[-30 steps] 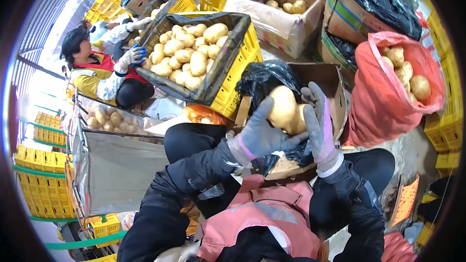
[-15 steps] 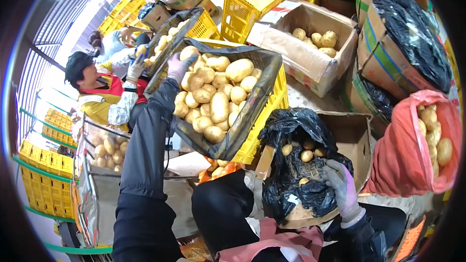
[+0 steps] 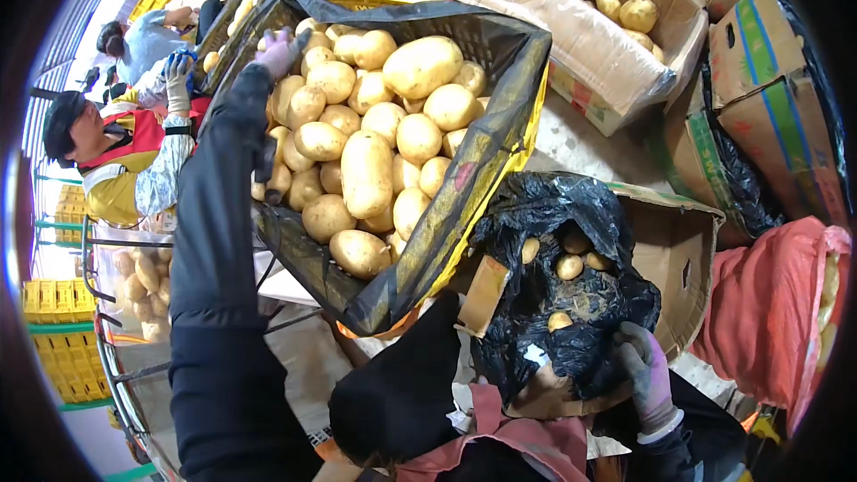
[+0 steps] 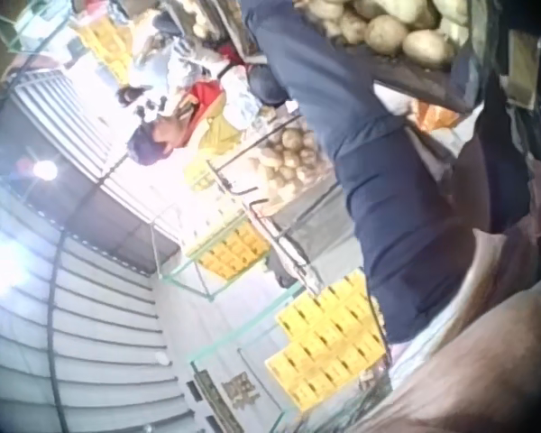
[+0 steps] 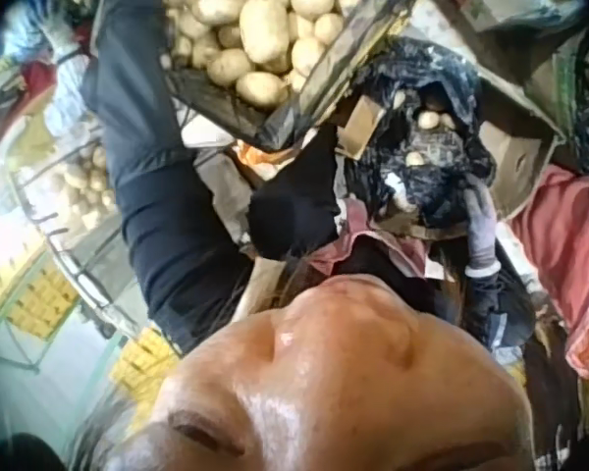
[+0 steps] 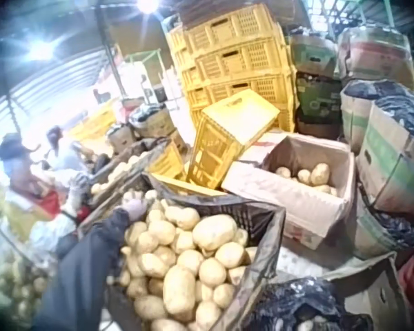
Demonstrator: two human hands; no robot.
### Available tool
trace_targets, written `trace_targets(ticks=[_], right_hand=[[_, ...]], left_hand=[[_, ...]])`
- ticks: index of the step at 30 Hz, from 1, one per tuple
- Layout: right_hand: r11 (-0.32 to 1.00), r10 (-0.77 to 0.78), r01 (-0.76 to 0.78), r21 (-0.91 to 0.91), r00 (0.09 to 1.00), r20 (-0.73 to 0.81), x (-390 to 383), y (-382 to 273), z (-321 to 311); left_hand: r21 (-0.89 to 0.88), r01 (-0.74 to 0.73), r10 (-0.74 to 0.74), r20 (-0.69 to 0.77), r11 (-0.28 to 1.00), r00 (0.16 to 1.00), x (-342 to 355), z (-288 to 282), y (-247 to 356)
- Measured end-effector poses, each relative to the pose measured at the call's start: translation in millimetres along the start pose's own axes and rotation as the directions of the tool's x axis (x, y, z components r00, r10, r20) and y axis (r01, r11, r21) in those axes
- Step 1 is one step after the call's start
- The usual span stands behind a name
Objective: Sorting and inspecting potatoes from a bin into a smaller bag.
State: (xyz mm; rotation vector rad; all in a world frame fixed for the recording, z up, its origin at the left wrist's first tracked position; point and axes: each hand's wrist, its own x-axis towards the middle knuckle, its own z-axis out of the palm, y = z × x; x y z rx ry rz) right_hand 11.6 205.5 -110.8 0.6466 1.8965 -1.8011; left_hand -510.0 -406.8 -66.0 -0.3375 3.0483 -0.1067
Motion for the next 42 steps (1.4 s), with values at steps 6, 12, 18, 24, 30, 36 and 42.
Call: trace_targets(ticks=[6, 12, 18, 24, 30, 36, 42], right_hand=[[0.998, -0.059, 0.059, -0.01, 0.998, 0.021, -18.2, -23.3, -1.0], [0.996, -0.092, 0.093, -0.012, 0.993, 0.075, -48.7, -37.4, 7.7], [0.918, -0.396, 0.395, 0.031, 0.91, 0.126, -78.3, -34.9, 7.7], [0.944, -0.287, 0.3, -0.138, 0.952, 0.108, -54.3, 9.9, 10.9], [0.9, -0.187, 0.228, -0.373, 0.972, 0.143, 61.1, 122.4, 19.7], [0.423, -0.199, 0.321, -0.847, 0.945, 0.259, 251.8, 113.4, -47.0], [0.234, -0.446, 0.054, -0.971, 0.893, -0.057, 288.7, 74.5, -102.3]], left_hand=[[-0.256, -0.514, 0.476, -0.199, 0.819, 0.857, -203.3, -15.2, 35.9], [0.093, -0.565, 0.571, -0.204, 0.82, 0.795, -266.2, -10.0, 32.7], [-0.306, -0.506, 0.361, -0.424, 0.806, 0.831, -220.7, -46.7, 78.5], [-0.116, -0.631, 0.621, -0.113, 0.767, 0.775, -179.7, 2.8, 225.8], [-0.99, 0.106, 0.626, 0.142, 0.095, 0.766, -240.7, 25.0, 223.0], [-0.219, -0.714, 0.61, -0.393, 0.664, 0.688, -318.8, 10.0, 223.6], [-0.821, -0.387, 0.482, -0.161, 0.419, 0.862, -348.4, -20.3, 237.6]])
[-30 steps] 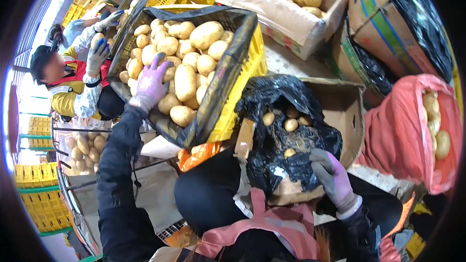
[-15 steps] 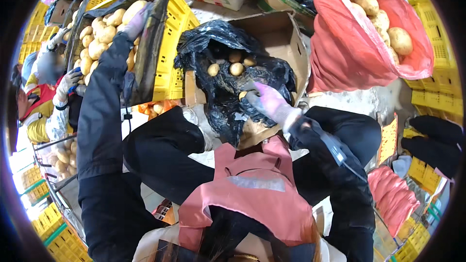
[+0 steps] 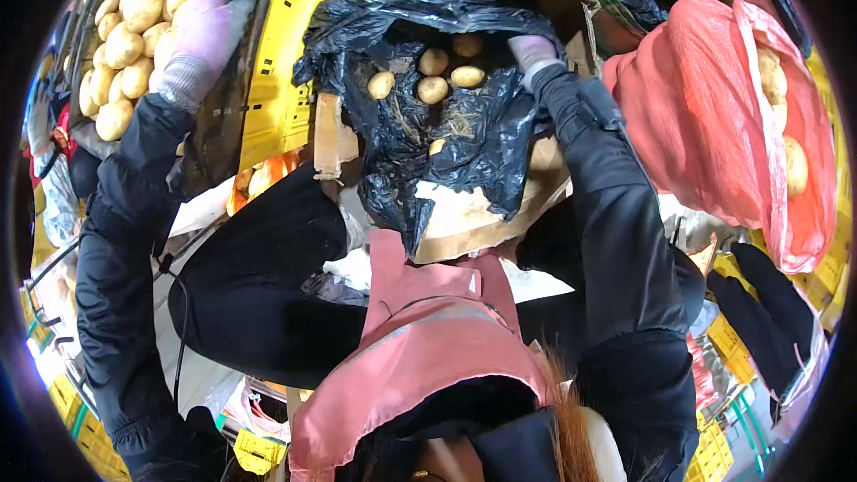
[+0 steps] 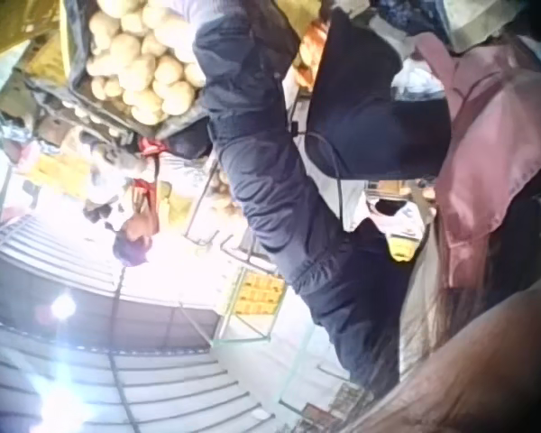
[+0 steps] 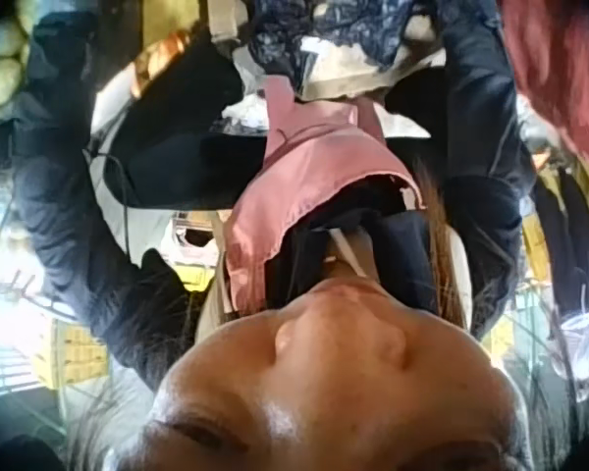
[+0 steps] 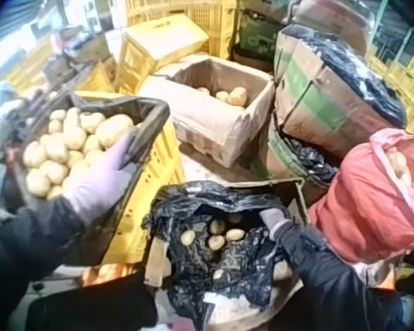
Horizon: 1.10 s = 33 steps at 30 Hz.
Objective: Sorting and inspecting potatoes from a bin into a smaller bag.
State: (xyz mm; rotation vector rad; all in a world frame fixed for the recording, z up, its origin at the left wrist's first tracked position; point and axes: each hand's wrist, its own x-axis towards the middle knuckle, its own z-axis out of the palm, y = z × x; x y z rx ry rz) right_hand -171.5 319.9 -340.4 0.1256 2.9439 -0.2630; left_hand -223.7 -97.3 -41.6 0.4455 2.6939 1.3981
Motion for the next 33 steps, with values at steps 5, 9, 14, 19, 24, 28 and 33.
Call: trace_targets(ticks=[5, 9, 14, 19, 24, 28, 33], right_hand=[[0.99, 0.135, -0.134, -0.032, 0.898, 0.418, -22.3, -79.9, 42.0], [1.0, -0.023, 0.019, 0.015, 0.955, 0.295, 2.5, -95.3, 43.4], [0.958, -0.285, 0.245, 0.147, 0.851, 0.441, -34.4, -103.1, 20.4], [0.856, -0.315, 0.509, 0.091, 0.373, 0.873, -157.8, -90.8, 18.9], [0.475, -0.783, 0.739, 0.478, 0.107, 0.613, -156.7, -46.3, 9.9], [0.928, -0.342, 0.179, 0.326, 0.757, 0.556, -122.0, -66.7, -7.4], [0.95, -0.212, 0.309, -0.04, 0.734, 0.646, -159.3, -163.5, 30.8]], left_hand=[[0.494, 0.042, -0.047, -0.004, 0.868, 0.999, -8.4, -6.9, 28.7], [0.404, -0.117, 0.14, -0.027, 0.907, 0.99, -7.3, -4.5, 20.1], [0.44, -0.033, 0.062, -0.052, 0.898, 0.997, -8.0, -5.0, 2.9], [0.464, -0.05, 0.088, -0.062, 0.885, 0.994, -6.1, -8.2, -1.7], [0.485, -0.034, 0.077, -0.07, 0.874, 0.995, -8.3, -9.2, -0.5], [0.49, -0.027, 0.072, -0.073, 0.871, 0.995, -8.2, -9.5, 4.0], [0.535, -0.004, 0.051, -0.073, 0.845, 0.996, -14.8, -12.5, 17.9]])
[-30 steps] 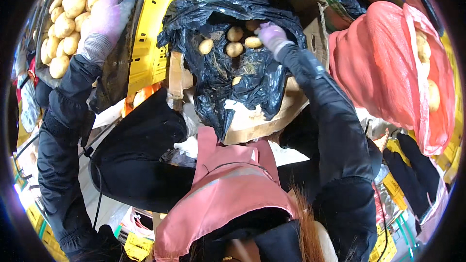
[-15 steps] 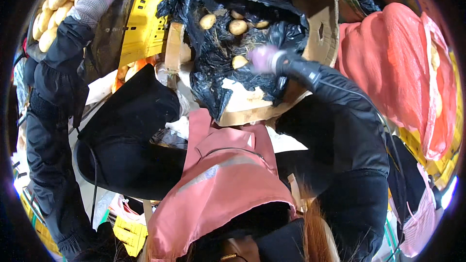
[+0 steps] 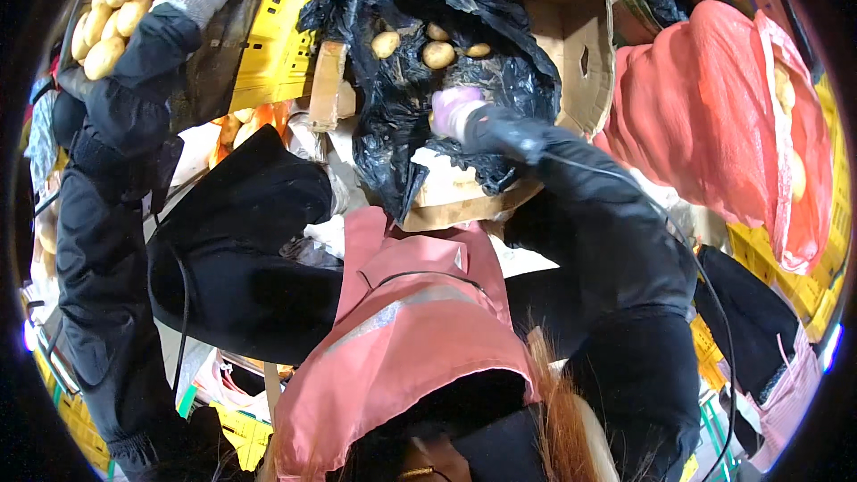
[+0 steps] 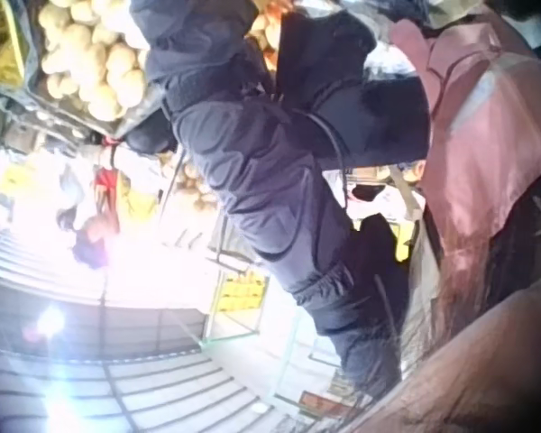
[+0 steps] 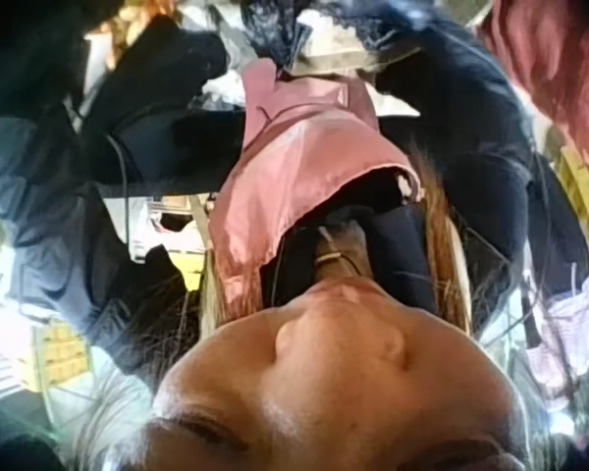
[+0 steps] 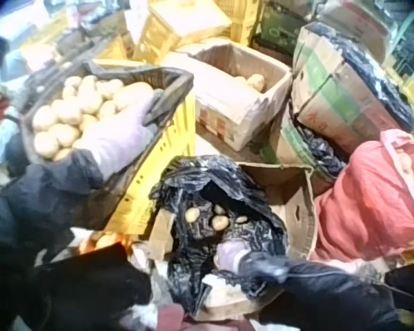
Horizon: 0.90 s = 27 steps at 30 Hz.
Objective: Sorting and inspecting potatoes from a bin into a smaller bag.
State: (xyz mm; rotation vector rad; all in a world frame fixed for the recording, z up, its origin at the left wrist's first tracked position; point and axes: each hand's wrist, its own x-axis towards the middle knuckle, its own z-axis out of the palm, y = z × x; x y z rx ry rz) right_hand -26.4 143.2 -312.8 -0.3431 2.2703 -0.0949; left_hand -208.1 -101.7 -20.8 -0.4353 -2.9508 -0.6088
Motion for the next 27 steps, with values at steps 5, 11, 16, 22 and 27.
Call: trace_targets(ticks=[5, 11, 16, 22, 27], right_hand=[[0.998, -0.007, 0.014, -0.067, 0.993, 0.114, 13.8, 5.5, 24.8], [0.44, -0.229, 0.11, 0.891, 0.973, -0.007, -68.2, 56.7, -38.5], [-0.262, -0.368, 0.078, 0.962, 0.914, -0.174, -200.0, 30.1, -109.2], [-0.069, -0.086, 0.555, 0.829, 0.825, -0.559, -293.9, -20.5, -135.5], [0.786, -0.01, 0.555, 0.273, 0.452, -0.892, -307.4, -46.5, -124.3]], left_hand=[[0.084, 0.034, -0.037, 0.031, 0.996, 0.999, -1.8, -3.5, 7.1], [-0.138, -0.071, 0.059, -0.088, 0.988, 0.994, 14.9, 24.6, -19.5], [-0.158, -0.139, 0.113, -0.163, 0.978, 0.98, -1.5, 19.0, -1.9], [-0.81, 0.305, 0.26, 0.477, 0.5, 0.84, -122.4, -33.0, 106.7], [-0.839, 0.284, 0.194, 0.409, 0.464, 0.892, -201.8, -16.9, 150.8]])
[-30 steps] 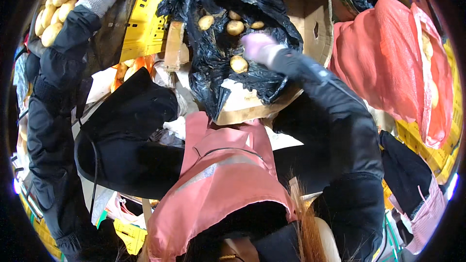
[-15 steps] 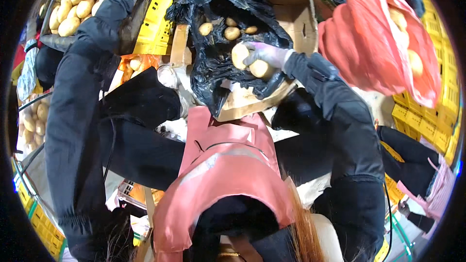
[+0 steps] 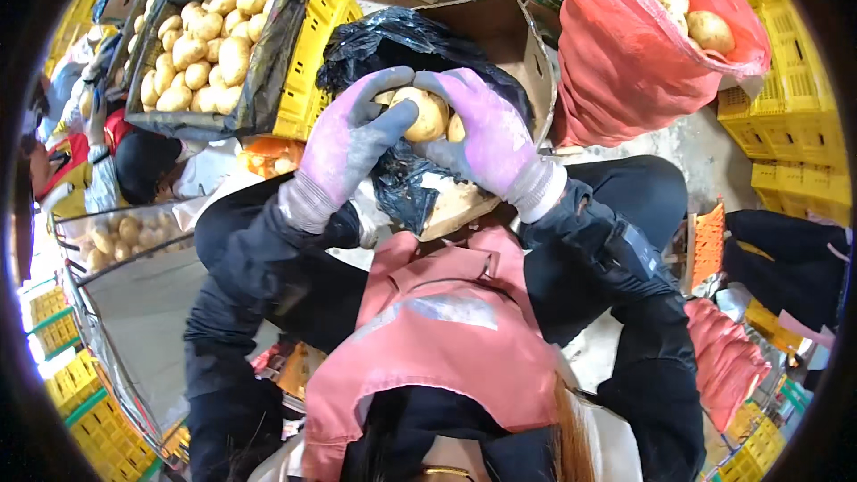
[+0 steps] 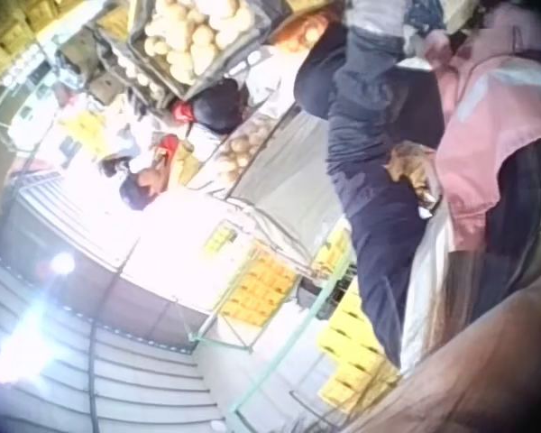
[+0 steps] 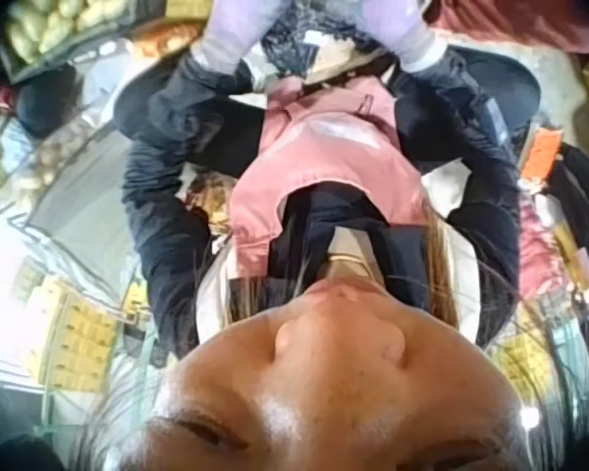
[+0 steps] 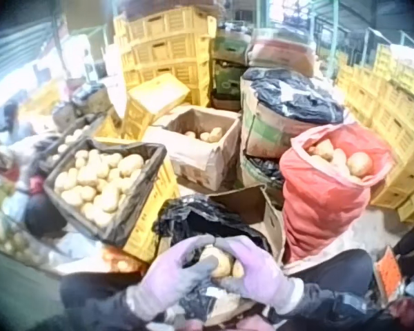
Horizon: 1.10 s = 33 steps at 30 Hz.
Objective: Sorting and inspecting potatoes from a bin into a smaller bag.
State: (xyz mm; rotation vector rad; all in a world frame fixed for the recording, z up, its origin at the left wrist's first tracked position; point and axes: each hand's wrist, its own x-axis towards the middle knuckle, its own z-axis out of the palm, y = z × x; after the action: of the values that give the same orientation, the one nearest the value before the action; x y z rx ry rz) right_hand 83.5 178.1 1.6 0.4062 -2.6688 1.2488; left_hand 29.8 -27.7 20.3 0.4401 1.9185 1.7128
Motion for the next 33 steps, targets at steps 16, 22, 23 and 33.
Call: trace_targets(ticks=[16, 22, 23, 33], right_hand=[[0.94, 0.19, -0.181, 0.291, 0.982, -0.001, -1.1, 19.1, 1.4], [0.971, 0.177, -0.172, 0.165, 0.984, -0.016, -8.7, 15.8, -0.8], [0.962, 0.186, -0.179, 0.206, 0.982, -0.016, -8.8, 16.2, -0.6], [0.963, 0.211, -0.202, 0.176, 0.977, -0.034, -16.5, 18.8, -6.0]], left_hand=[[-0.208, 0.124, -0.151, -0.116, 0.97, 0.982, 31.9, 5.3, -18.6], [-0.203, 0.256, -0.225, 0.163, 0.945, 0.96, 24.1, 12.6, -17.8], [-0.23, 0.227, -0.186, 0.188, 0.946, 0.964, 23.6, 12.2, -18.3], [-0.122, 0.055, -0.048, 0.06, 0.991, 0.997, 20.2, 27.9, -22.0]])
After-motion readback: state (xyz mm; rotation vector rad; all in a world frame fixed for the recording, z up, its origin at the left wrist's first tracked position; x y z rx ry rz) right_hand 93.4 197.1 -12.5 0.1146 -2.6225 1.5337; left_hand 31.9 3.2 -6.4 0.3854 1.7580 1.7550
